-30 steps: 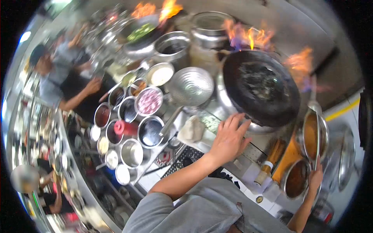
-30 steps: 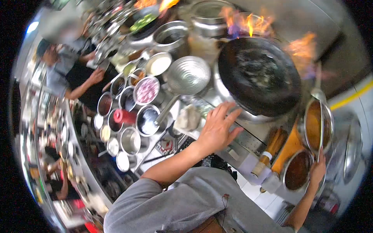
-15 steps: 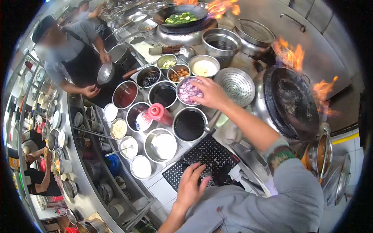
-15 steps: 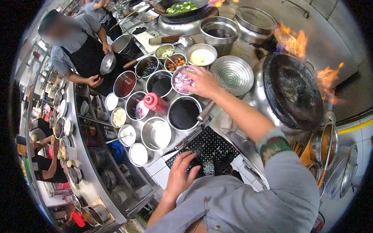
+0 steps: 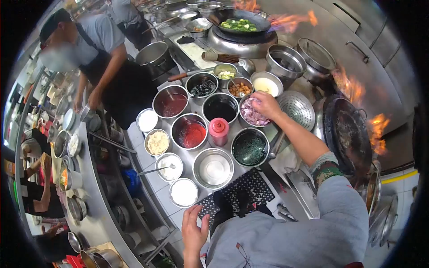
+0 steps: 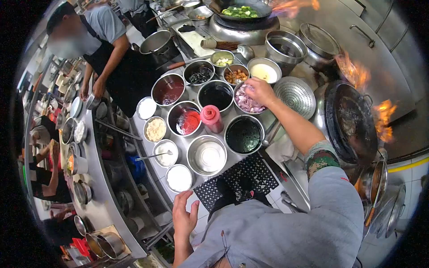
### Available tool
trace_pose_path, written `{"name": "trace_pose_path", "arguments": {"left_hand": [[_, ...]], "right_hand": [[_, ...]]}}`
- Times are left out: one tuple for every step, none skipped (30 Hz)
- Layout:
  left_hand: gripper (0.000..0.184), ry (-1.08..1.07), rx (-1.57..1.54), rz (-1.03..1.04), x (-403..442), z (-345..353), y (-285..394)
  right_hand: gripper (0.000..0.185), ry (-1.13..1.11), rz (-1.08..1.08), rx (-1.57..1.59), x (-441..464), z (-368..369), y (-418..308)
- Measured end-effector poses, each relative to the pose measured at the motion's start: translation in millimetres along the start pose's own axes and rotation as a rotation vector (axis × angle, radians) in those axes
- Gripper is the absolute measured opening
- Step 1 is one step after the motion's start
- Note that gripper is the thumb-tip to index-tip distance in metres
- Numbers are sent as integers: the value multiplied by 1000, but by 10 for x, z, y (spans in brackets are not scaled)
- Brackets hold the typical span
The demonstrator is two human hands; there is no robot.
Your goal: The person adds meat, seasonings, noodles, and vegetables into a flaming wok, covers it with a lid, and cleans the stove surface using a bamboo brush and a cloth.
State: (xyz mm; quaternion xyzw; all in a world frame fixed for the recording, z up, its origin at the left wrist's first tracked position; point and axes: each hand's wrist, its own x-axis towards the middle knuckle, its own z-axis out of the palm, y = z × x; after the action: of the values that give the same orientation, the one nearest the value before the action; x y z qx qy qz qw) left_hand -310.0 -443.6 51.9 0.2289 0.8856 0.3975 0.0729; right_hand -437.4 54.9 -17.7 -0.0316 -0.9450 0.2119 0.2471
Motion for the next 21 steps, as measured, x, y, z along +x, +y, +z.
{"name": "trace_pose_path", "arguments": {"left_hand": [[33,21,9,-3,-34,-17,0],[34,40,17,-6,-69,-26,19],[33,62,22,-2,-100,-37,60],[33,63,30,-2,-140,-41,96],[33,64,38,0,-176,-33,123],[33,68,47,2,-203,-23,143],[32,75,45,13,-225,-5,166],[31,74,46,-11,-241,18,209],[30,68,45,-40,-267,43,266],[29,56,45,-68,-311,57,315],[28,54,48,-63,-338,76,338],[28,59,46,-58,-354,113,350],[28,61,44,-60,-397,154,369],[27,67,38,-72,-446,193,397],[27,71,33,-80,-488,226,423],[27,79,25,-82,-502,259,442],[26,81,19,-81,-522,290,458],[26,81,10,-79,-554,327,471],[26,81,-1,-73,-575,367,487],[26,94,0,-68,-583,406,501],[26,99,2,-59,-596,440,512]], "right_hand": [[23,31,43,26,40,-85,-40],[23,36,88,40,78,-136,-79],[24,41,133,56,110,-179,-105],[24,47,181,73,121,-204,-114],[27,65,161,106,129,-194,-88],[28,102,192,131,137,-192,-88],[29,137,222,155,145,-194,-84],[30,164,252,176,138,-192,-72],[30,185,289,235,111,-132,2],[31,207,333,293,80,-13,132],[32,235,369,350,101,86,266],[31,261,408,440,156,156,396],[31,278,451,530,173,208,479],[31,293,499,622,136,265,555],[26,267,542,673,117,185,471],[23,323,630,892,139,153,453],[21,378,715,1109,162,83,432],[18,432,796,1325,171,16,427],[11,455,808,1524,184,-166,365],[12,468,830,1574,195,-344,341],[12,490,855,1623,172,-517,360]]}}
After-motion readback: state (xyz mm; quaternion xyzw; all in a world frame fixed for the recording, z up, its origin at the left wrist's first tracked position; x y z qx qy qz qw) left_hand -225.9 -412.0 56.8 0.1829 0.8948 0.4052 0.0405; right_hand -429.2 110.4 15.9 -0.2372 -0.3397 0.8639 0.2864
